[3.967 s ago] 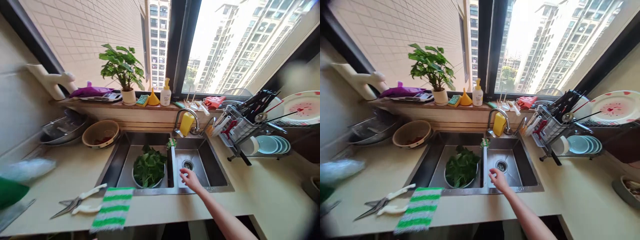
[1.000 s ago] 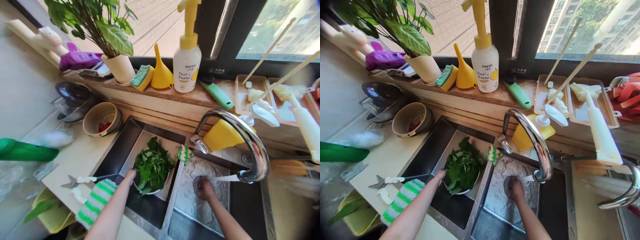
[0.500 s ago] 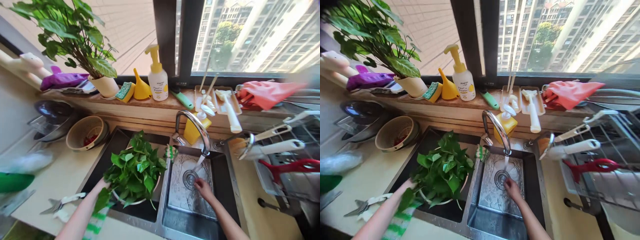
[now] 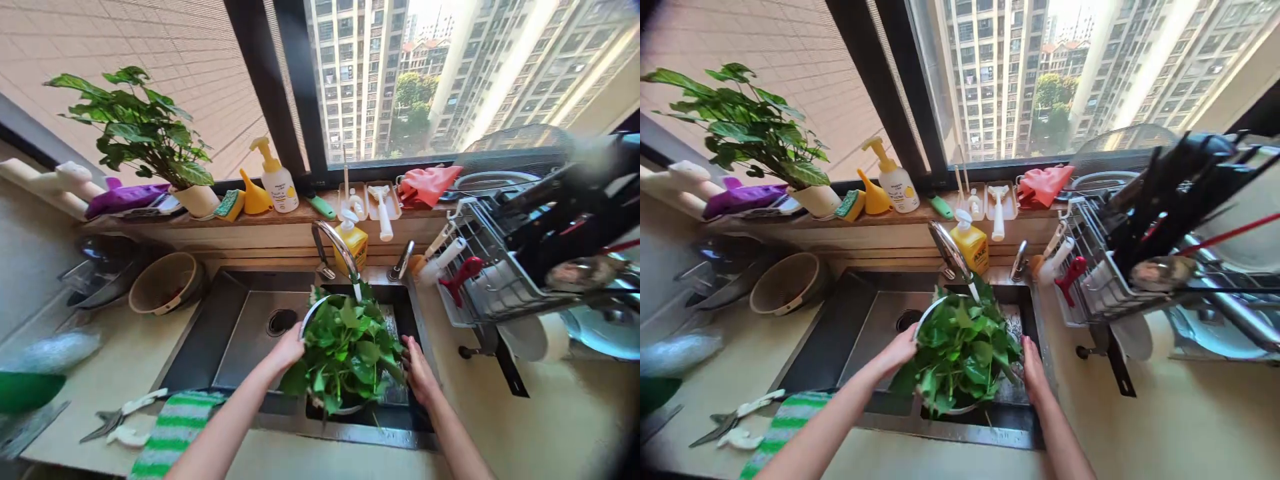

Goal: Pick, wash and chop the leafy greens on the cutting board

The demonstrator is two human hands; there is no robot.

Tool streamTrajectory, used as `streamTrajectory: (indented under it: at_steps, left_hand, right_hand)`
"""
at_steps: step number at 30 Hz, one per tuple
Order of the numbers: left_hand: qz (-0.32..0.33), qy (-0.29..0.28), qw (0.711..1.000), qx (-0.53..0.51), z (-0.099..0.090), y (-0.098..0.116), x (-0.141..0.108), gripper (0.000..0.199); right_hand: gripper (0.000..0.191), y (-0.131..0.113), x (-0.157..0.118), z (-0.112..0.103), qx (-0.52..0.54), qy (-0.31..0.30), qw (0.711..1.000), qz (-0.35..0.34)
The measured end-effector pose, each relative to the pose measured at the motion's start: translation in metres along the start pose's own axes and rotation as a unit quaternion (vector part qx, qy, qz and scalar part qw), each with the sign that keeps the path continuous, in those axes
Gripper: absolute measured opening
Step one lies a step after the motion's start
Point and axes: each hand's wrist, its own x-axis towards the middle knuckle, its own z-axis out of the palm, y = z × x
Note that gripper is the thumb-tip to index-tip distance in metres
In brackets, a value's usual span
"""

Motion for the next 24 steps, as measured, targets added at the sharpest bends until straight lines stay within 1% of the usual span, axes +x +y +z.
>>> streamTrajectory:
  at_steps: [1, 2, 3, 4, 6, 7, 8, 10, 12, 14, 16, 19, 21, 22, 24]
  left_hand:
    - [-0.001, -0.019, 0.998, 0.055, 0.019, 0.014, 0.009, 0.048]
    - [-0.017, -0.016, 0.994, 0.105, 0.037, 0.027, 0.017, 0.052]
    - [-0.022, -0.016, 0.991, 0.131, 0.055, 0.039, 0.024, 0.057]
    - [-0.023, -0.002, 0.986, 0.162, 0.071, 0.051, 0.029, 0.06]
    - [-0.002, 0.025, 0.975, 0.221, 0.094, 0.07, 0.037, 0.063]
    - [0.015, 0.03, 0.968, 0.249, 0.1, 0.077, 0.038, 0.063]
    - [0.033, 0.031, 0.961, 0.273, 0.104, 0.083, 0.039, 0.064]
    - [0.06, 0.025, 0.949, 0.309, 0.104, 0.091, 0.038, 0.063]
    - [0.086, 0.036, 0.936, 0.339, 0.096, 0.094, 0.034, 0.06]
    - [0.103, 0.055, 0.926, 0.359, 0.083, 0.096, 0.03, 0.059]
    - [0.109, 0.079, 0.919, 0.37, 0.07, 0.099, 0.026, 0.06]
    - [0.114, 0.114, 0.915, 0.37, 0.056, 0.099, 0.024, 0.06]
    - [0.141, 0.135, 0.912, 0.359, 0.055, 0.096, 0.024, 0.06]
    - [0.157, 0.143, 0.911, 0.352, 0.057, 0.094, 0.025, 0.06]
    - [0.186, 0.147, 0.913, 0.333, 0.065, 0.089, 0.026, 0.062]
  right_hand:
    - [0.069, 0.0, 0.0, 0.001, -0.027, 0.036, 0.999, -0.01]
    - [0.069, 0.0, 0.0, 0.006, -0.057, 0.065, 0.996, -0.031]
    - [0.07, 0.0, -0.001, 0.014, -0.095, 0.081, 0.99, -0.066]
    - [0.072, 0.0, -0.002, 0.025, -0.135, 0.076, 0.982, -0.107]
    - [0.078, 0.0, -0.001, 0.052, -0.212, 0.015, 0.962, -0.172]
    - [0.082, 0.001, 0.001, 0.066, -0.246, -0.018, 0.952, -0.179]
    - [0.085, 0.001, 0.004, 0.079, -0.277, -0.045, 0.945, -0.171]
    - [0.084, 0.002, 0.015, 0.096, -0.328, -0.079, 0.932, -0.13]
    - [0.078, 0.005, 0.029, 0.101, -0.368, -0.082, 0.922, -0.092]
    - [0.068, 0.01, 0.042, 0.093, -0.4, -0.064, 0.912, -0.07]
    - [0.054, 0.016, 0.051, 0.077, -0.426, -0.054, 0.902, -0.047]
    - [0.038, 0.02, 0.054, 0.052, -0.451, -0.072, 0.889, -0.026]
    - [0.032, 0.013, 0.05, 0.046, -0.457, -0.078, 0.885, -0.029]
    - [0.028, 0.005, 0.048, 0.047, -0.46, -0.076, 0.884, -0.036]
    - [0.026, -0.017, 0.044, 0.06, -0.46, -0.069, 0.882, -0.068]
